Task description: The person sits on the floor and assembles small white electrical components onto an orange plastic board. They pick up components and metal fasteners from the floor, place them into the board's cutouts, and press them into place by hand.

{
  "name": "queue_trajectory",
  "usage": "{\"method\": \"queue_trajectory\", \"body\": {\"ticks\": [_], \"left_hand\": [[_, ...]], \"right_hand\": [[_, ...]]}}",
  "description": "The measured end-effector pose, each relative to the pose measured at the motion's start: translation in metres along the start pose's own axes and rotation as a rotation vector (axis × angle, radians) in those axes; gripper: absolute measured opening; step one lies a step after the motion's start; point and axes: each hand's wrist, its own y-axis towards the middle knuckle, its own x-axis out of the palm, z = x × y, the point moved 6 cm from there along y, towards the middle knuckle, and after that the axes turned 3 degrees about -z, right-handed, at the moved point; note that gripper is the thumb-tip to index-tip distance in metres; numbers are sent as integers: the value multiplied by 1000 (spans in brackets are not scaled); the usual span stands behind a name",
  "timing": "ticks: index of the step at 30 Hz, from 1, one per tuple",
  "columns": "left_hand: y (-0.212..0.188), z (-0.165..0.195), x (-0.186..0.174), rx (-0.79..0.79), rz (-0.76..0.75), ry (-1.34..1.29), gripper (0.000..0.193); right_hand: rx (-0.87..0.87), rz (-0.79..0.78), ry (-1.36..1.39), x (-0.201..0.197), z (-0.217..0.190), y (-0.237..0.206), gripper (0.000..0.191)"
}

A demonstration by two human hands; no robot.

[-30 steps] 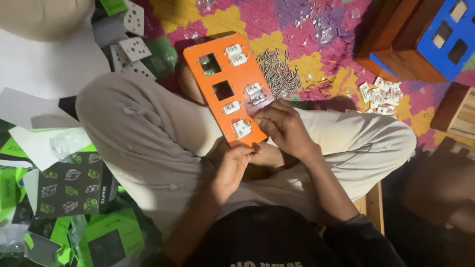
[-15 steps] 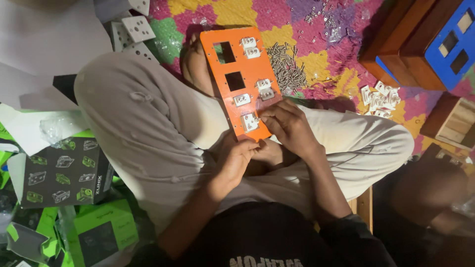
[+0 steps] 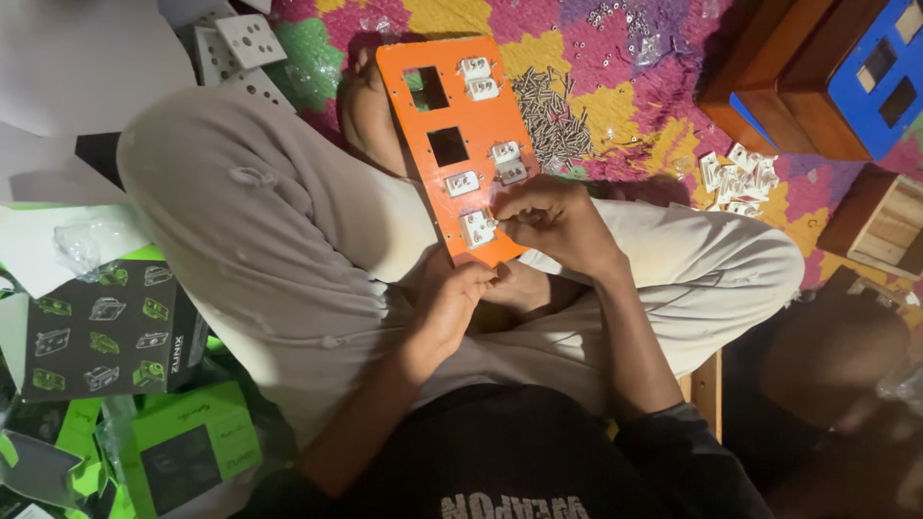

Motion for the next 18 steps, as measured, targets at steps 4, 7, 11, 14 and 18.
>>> {"method": "queue_trajectory", "body": {"ticks": [4, 7, 11, 14, 18], "left_hand": [[0, 5, 5, 3, 3, 14, 30], [-2, 10, 10, -10, -3, 18, 30], [-3, 11, 11, -42, 20, 7, 34], [-1, 10, 8, -36, 16, -1, 32], [0, 4, 3, -21, 2, -12, 28]], "right_hand": [[8, 1, 30, 1, -1, -1, 12], [-112, 49, -228, -2, -11, -4, 19], [-244, 56, -160, -2, -17, -12, 25], [-137, 48, 17, -1, -4, -15, 28], [-295, 26, 75, 0, -2, -19, 14]]}}
